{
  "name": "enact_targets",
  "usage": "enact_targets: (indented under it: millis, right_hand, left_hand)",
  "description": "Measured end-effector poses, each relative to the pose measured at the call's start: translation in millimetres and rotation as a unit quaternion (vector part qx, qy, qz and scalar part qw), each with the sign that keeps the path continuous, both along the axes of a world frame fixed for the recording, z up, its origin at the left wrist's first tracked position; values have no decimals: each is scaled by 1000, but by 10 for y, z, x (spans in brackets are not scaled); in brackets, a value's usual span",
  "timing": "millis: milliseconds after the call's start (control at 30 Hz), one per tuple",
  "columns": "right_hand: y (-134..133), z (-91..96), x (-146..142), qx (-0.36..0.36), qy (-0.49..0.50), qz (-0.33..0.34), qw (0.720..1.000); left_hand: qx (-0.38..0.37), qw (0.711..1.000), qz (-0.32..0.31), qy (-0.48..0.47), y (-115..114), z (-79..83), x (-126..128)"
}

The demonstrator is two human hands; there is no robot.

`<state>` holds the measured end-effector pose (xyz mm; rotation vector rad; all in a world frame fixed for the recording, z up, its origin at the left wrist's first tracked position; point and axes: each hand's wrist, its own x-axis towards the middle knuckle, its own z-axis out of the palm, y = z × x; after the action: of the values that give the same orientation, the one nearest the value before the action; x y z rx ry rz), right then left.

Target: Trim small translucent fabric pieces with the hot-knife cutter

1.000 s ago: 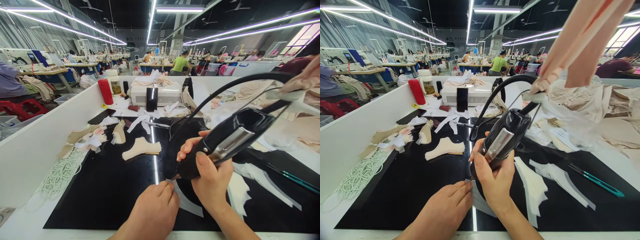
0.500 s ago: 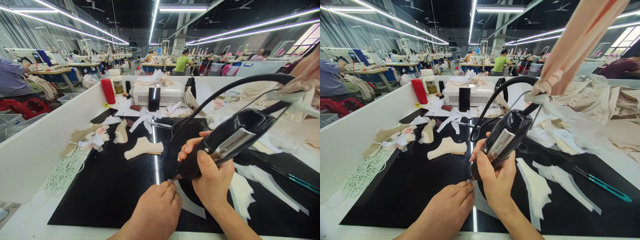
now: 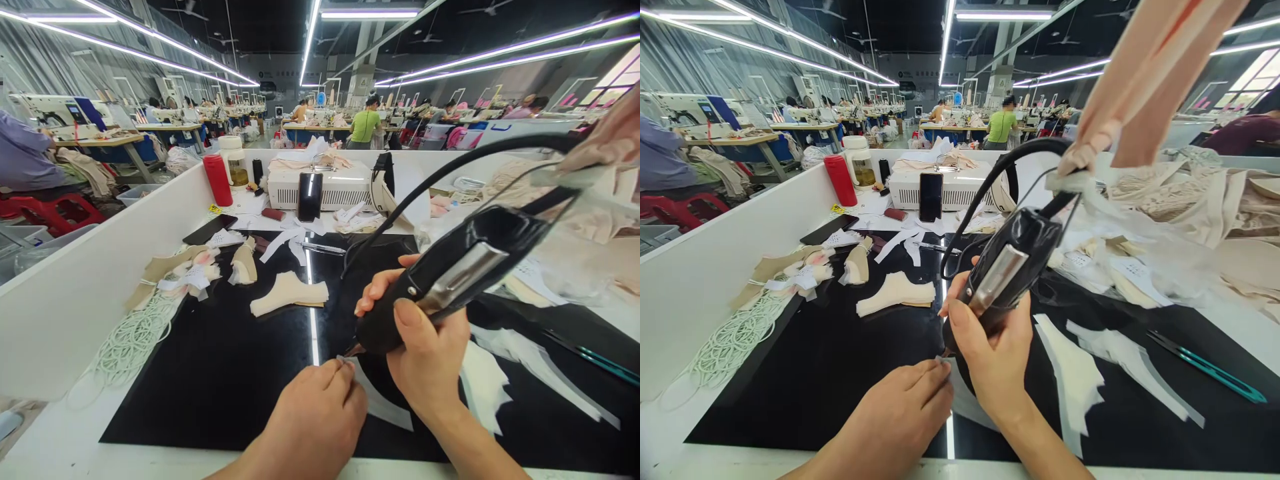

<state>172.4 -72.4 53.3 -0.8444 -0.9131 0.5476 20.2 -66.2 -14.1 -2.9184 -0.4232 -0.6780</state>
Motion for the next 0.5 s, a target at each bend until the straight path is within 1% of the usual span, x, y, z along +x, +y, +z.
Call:
enact_targets:
  millis: [200,367,500]
  right_hand:
    - [-273,119,175,3,-18,-45,999]
    - [-542,130,265,-12,-18,-68,997]
    - [-648,119,295,-12,-21,-80,997]
  left_hand:
    - [-38,999,13,-3,-35,-5,0]
    - [-38,999,12,6,-58,2,-9]
    - [-30,1000,5,2,-62,22,-22]
